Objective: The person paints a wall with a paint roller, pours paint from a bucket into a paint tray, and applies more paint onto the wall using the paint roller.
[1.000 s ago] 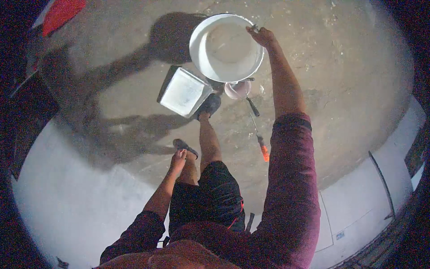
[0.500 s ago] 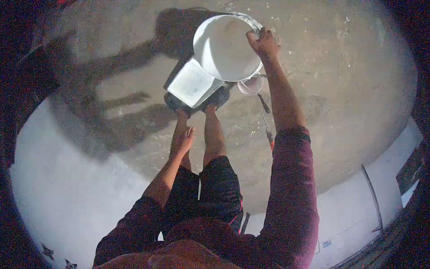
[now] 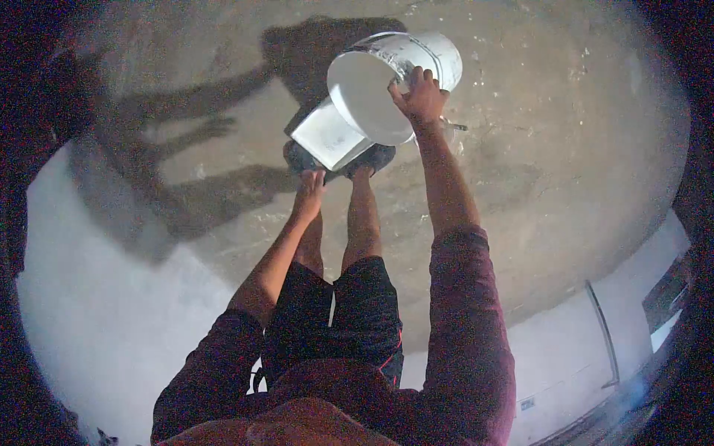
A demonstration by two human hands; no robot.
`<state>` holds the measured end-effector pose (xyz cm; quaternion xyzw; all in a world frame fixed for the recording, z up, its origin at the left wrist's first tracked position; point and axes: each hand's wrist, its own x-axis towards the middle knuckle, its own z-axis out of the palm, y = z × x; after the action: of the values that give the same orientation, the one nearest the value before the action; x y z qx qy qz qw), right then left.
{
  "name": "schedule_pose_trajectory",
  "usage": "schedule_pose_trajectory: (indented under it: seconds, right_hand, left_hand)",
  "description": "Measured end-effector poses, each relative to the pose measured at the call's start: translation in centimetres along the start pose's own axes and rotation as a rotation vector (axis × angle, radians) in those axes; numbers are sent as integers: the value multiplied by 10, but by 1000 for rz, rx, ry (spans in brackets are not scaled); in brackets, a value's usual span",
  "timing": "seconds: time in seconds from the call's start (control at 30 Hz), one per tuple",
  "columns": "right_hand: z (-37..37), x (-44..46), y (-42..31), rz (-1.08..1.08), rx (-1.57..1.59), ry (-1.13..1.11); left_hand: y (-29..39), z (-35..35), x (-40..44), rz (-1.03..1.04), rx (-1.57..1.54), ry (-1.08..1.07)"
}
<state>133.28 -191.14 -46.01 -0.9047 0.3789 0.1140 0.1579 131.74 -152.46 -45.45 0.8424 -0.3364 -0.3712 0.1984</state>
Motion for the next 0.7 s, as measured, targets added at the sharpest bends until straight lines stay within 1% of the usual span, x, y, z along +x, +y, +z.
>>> schedule_pose_trajectory:
  seconds: [0.03,0.13,0.17,0.2,0.27,0.3,0.37,0.4,0.43,0.5,0.57,0.6,0.7]
  right_hand:
    - [4,-1,-3,2,-5,7]
    - [1,-10,-6,-15,-13,-9]
    - [0,-10,-5,-13,-25,-18]
    - [0,-12,-5,-23,-31,-20]
    - [0,-14,-1,-27,-92,-3]
    - [2,-15,1,-42,-139,-13]
    - [2,-17,2,-55,-138,-15]
    - [3,-17,3,-60,-133,-18]
    - [2,-19,2,-62,-135,-20]
    - [2,-23,-2,-66,-155,7]
    - [-3,-25,-10,-28,-138,-7]
    - [-6,-24,-13,7,-119,-15]
    - [-3,-26,-15,62,-114,-30]
  left_hand:
    - [-9,1,9,215,19,364]
    - [-11,-23,22,164,5,333]
    - [6,-37,28,-335,-632,183]
    - [12,-49,29,-341,-641,190]
    - [11,-57,29,-210,-420,251]
    - [11,-57,30,-213,-426,258]
    - [5,-48,28,-323,-619,184]
    - [1,-43,27,-326,-622,184]
    - [-1,-40,26,-171,-384,174]
    - [-1,-31,29,-17,-147,158]
    - [19,-33,47,-266,-564,93]
    - [32,-37,52,-268,-565,91]
    - [95,-89,67,-122,-486,190]
